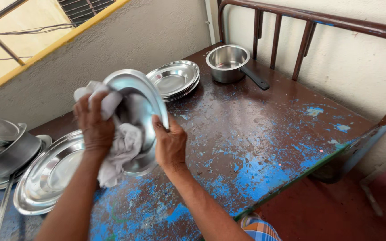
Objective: The person wipes several stainless steel plates and bowls with a white cloth on a blue table. They handle the items one at a time, wiping both the inside and outside surfaces, and then place them into a stack.
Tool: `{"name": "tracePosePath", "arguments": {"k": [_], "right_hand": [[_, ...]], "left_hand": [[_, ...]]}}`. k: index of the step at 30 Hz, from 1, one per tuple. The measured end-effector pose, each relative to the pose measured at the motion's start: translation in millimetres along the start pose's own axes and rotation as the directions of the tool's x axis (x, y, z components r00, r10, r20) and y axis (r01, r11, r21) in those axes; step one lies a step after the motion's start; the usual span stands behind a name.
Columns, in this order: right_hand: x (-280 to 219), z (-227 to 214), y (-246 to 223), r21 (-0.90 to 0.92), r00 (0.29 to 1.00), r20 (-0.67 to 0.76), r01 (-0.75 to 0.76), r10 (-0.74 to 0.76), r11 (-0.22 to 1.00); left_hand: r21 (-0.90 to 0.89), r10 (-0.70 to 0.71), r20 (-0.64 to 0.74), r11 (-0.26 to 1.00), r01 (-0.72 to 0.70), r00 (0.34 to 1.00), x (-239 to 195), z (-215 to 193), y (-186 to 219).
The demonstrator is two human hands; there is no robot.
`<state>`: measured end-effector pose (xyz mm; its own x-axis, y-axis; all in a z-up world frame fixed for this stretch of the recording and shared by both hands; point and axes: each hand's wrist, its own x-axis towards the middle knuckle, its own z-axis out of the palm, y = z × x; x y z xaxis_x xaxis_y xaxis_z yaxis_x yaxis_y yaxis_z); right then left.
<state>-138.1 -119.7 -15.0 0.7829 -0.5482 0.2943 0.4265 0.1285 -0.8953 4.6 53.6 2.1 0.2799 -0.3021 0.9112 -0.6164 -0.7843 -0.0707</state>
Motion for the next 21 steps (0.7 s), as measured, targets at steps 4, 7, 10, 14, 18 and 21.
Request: {"name": "tracePosePath", "arguments": {"k": [4, 7, 10, 14, 18, 21], "right_hand": [[22.3, -11.7, -3.9, 0.219, 0.987, -0.16, 0.032, 0.004, 0.975], [29.1, -5.0, 1.3, 0.434, 0.983, -0.158, -0.015, 0.093, 0.901], [27.6, 2.7, 15.2, 0.568, 0.973, -0.11, -0.105, 0.202, 0.816], [22.0, 7.4, 29.4, 0.584, 0.969, -0.071, -0.153, 0.238, 0.797], [10.2, 11.7, 32.4, 0.555, 0.948, 0.027, -0.278, 0.317, 0.784], [2.4, 15.1, 36.4, 0.555, 0.944, 0.089, -0.312, 0.318, 0.771]], "left_hand": [[-0.034, -0.224, 0.07, 0.973, 0.227, 0.972, -22.9, -27.1, -54.8], [-0.336, -0.502, 0.08, 0.799, 0.498, 0.861, -25.0, -30.6, -45.2], [-0.576, -0.728, 0.17, 0.473, 0.666, 0.664, -27.4, -47.3, -19.1], [-0.524, -0.519, 0.828, -0.583, 0.621, 0.212, -29.5, -64.9, -0.1], [-0.725, -0.639, 0.66, -0.407, 0.555, 0.395, -64.9, -72.5, 17.4], [-0.831, -0.745, 0.486, -0.23, 0.507, 0.458, -92.4, -79.9, 26.4]]}}
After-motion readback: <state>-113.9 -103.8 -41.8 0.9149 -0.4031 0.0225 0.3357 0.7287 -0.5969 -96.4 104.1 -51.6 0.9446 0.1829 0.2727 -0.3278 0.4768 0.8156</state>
